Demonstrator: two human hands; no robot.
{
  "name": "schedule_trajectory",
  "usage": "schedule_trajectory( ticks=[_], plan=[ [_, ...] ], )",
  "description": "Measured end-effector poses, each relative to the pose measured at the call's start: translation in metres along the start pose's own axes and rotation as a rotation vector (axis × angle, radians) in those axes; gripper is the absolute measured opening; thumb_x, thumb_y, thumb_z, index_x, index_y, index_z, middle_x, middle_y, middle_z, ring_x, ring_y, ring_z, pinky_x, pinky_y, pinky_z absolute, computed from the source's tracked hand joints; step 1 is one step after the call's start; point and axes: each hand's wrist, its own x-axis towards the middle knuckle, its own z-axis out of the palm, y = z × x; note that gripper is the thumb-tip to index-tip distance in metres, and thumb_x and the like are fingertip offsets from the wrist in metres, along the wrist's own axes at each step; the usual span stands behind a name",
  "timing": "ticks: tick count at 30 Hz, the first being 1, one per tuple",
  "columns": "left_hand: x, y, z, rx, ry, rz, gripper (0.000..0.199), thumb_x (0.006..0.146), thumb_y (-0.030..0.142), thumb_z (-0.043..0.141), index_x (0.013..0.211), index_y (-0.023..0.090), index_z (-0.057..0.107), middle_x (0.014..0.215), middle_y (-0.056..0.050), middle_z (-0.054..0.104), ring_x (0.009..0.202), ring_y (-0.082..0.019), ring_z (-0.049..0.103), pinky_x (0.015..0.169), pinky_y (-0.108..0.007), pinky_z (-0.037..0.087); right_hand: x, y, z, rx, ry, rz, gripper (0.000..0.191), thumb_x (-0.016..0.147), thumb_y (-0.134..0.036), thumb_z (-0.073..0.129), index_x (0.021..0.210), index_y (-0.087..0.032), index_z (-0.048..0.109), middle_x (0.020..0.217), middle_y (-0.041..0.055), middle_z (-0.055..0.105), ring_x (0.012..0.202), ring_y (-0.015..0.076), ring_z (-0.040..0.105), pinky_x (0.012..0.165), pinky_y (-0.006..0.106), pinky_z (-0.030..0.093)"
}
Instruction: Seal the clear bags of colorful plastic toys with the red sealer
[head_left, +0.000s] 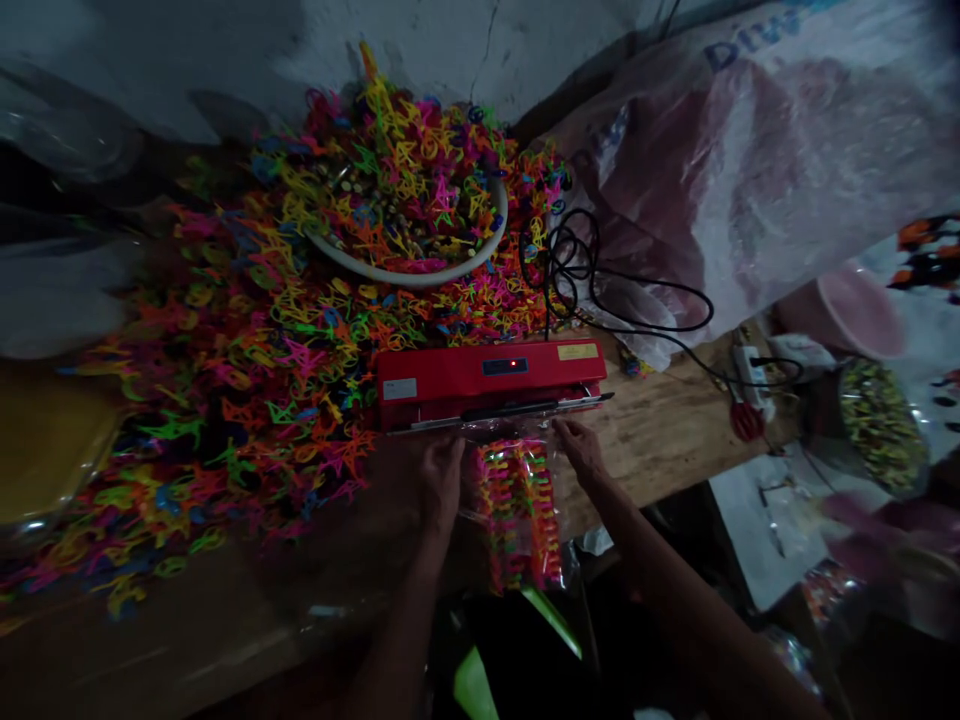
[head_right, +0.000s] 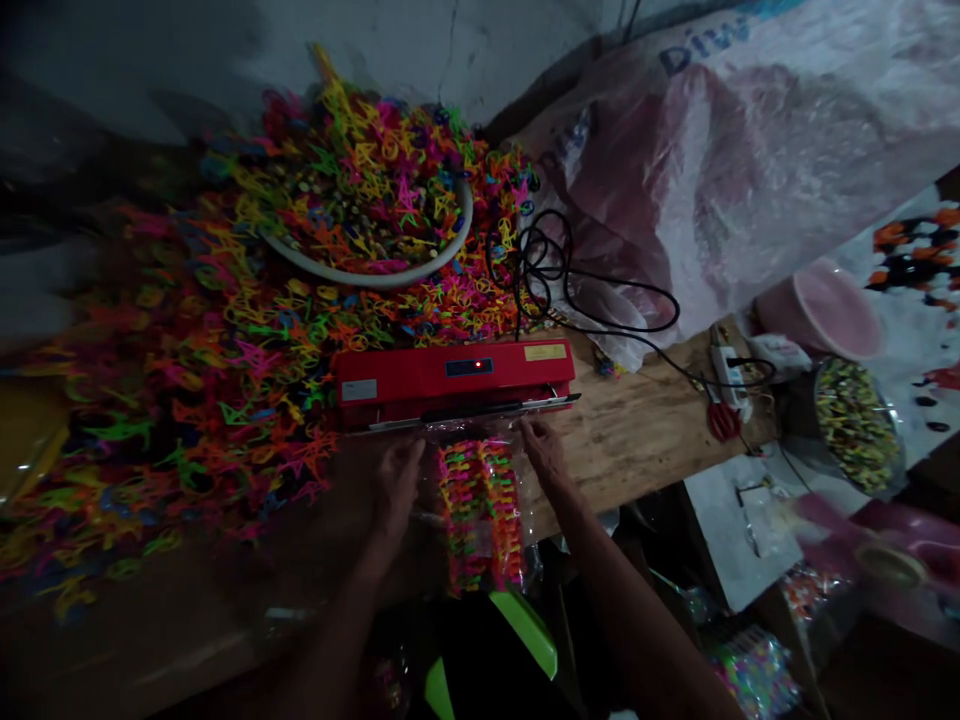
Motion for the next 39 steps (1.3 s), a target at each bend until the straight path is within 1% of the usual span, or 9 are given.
schedule_trajectory(
  ticks=[6, 15, 20, 24, 27, 30, 33, 36, 39],
  plan=[
    [0.016, -0.002, 0.010, -0.011, 0.004, -0.030, 0.039, 0.068, 0.055, 0.063, 0.072, 0.016, 0.061, 0.057, 0.001, 0.055, 0.058, -0.014, 0.054, 0.056, -0.024, 0.041, 0.003, -0.011, 0.013, -0.093, 0.081, -0.054, 0.054, 0.067, -0.064, 0.058, 0.071, -0.011, 0.067, 0.059, 0.0038, 0.057, 0.060, 0.0156, 0.050, 0.056, 0.025, 0.034],
    [0.025, 0.003, 0.005, 0.004, 0.162, -0.032, 0.037, 0.070, 0.050, 0.061, 0.081, 0.015, 0.066, 0.069, -0.001, 0.063, 0.064, -0.014, 0.053, 0.066, -0.027, 0.040, 0.006, -0.022, 0.038, -0.079, 0.161, -0.047, 0.052, 0.071, -0.062, 0.051, 0.066, -0.011, 0.062, 0.054, 0.0013, 0.047, 0.053, 0.0109, 0.037, 0.050, 0.025, 0.027],
    [0.024, 0.006, 0.016, 0.008, 0.183, -0.038, 0.036, 0.073, 0.051, 0.057, 0.080, 0.016, 0.064, 0.068, -0.001, 0.063, 0.062, -0.015, 0.053, 0.063, -0.027, 0.039, 0.010, -0.020, 0.028, -0.107, 0.115, -0.039, 0.053, 0.075, -0.063, 0.047, 0.066, -0.013, 0.060, 0.055, 0.0025, 0.050, 0.052, 0.0118, 0.040, 0.051, 0.025, 0.027],
    [0.016, 0.008, 0.012, 0.039, 0.172, 0.005, 0.035, 0.075, 0.051, 0.055, 0.078, 0.017, 0.063, 0.070, -0.002, 0.062, 0.066, -0.016, 0.053, 0.068, -0.028, 0.040, -0.011, -0.043, 0.003, -0.476, 0.087, -0.143, 0.044, 0.082, -0.055, 0.049, 0.073, -0.015, 0.064, 0.063, 0.0066, 0.060, 0.059, 0.0162, 0.051, 0.057, 0.027, 0.030],
    [0.013, 0.008, 0.006, 0.073, 0.181, 0.042, 0.038, 0.075, 0.053, 0.052, 0.079, 0.017, 0.062, 0.075, -0.004, 0.063, 0.071, -0.017, 0.055, 0.071, -0.029, 0.041, -0.032, -0.079, 0.001, -0.821, 0.156, -0.446, 0.033, 0.086, -0.044, 0.048, 0.084, -0.016, 0.065, 0.078, 0.0095, 0.067, 0.069, 0.0187, 0.057, 0.062, 0.028, 0.029],
    [0.011, 0.009, 0.001, 0.110, 0.193, 0.070, 0.036, 0.074, 0.050, 0.050, 0.080, 0.016, 0.061, 0.074, -0.005, 0.061, 0.070, -0.018, 0.055, 0.070, -0.029, 0.041, -0.040, -0.113, 0.026, -0.947, -0.140, -0.723, 0.030, 0.090, -0.040, 0.046, 0.084, -0.017, 0.064, 0.082, 0.0088, 0.068, 0.074, 0.0186, 0.060, 0.063, 0.027, 0.030],
    [0.004, 0.011, -0.009, 0.153, 0.184, 0.076, 0.032, 0.075, 0.044, 0.049, 0.081, 0.016, 0.062, 0.071, -0.004, 0.060, 0.067, -0.017, 0.054, 0.065, -0.028, 0.041, -0.034, -0.123, 0.059, -1.106, -0.408, -0.718, 0.027, 0.090, -0.040, 0.051, 0.089, -0.018, 0.066, 0.082, 0.0086, 0.069, 0.075, 0.0191, 0.061, 0.060, 0.027, 0.028],
    [-0.004, 0.023, -0.030, 0.206, 0.139, 0.096, 0.031, 0.076, 0.044, 0.052, 0.081, 0.016, 0.064, 0.068, -0.003, 0.060, 0.064, -0.017, 0.054, 0.062, -0.026, 0.040, -0.024, -0.112, 0.078, -1.178, -0.445, -0.697, 0.025, 0.092, -0.035, 0.050, 0.094, -0.017, 0.067, 0.088, 0.0119, 0.069, 0.081, 0.0201, 0.062, 0.065, 0.027, 0.031],
    [-0.008, 0.061, -0.044, 0.345, 0.041, 0.216, 0.027, 0.077, 0.042, 0.056, 0.082, 0.017, 0.067, 0.069, -0.003, 0.062, 0.065, -0.017, 0.056, 0.062, -0.026, 0.039, -0.023, -0.100, 0.081, -1.111, -0.423, -0.734, 0.025, 0.094, -0.031, 0.046, 0.096, -0.015, 0.066, 0.090, 0.0137, 0.069, 0.086, 0.0212, 0.062, 0.073, 0.027, 0.035]
  ],
)
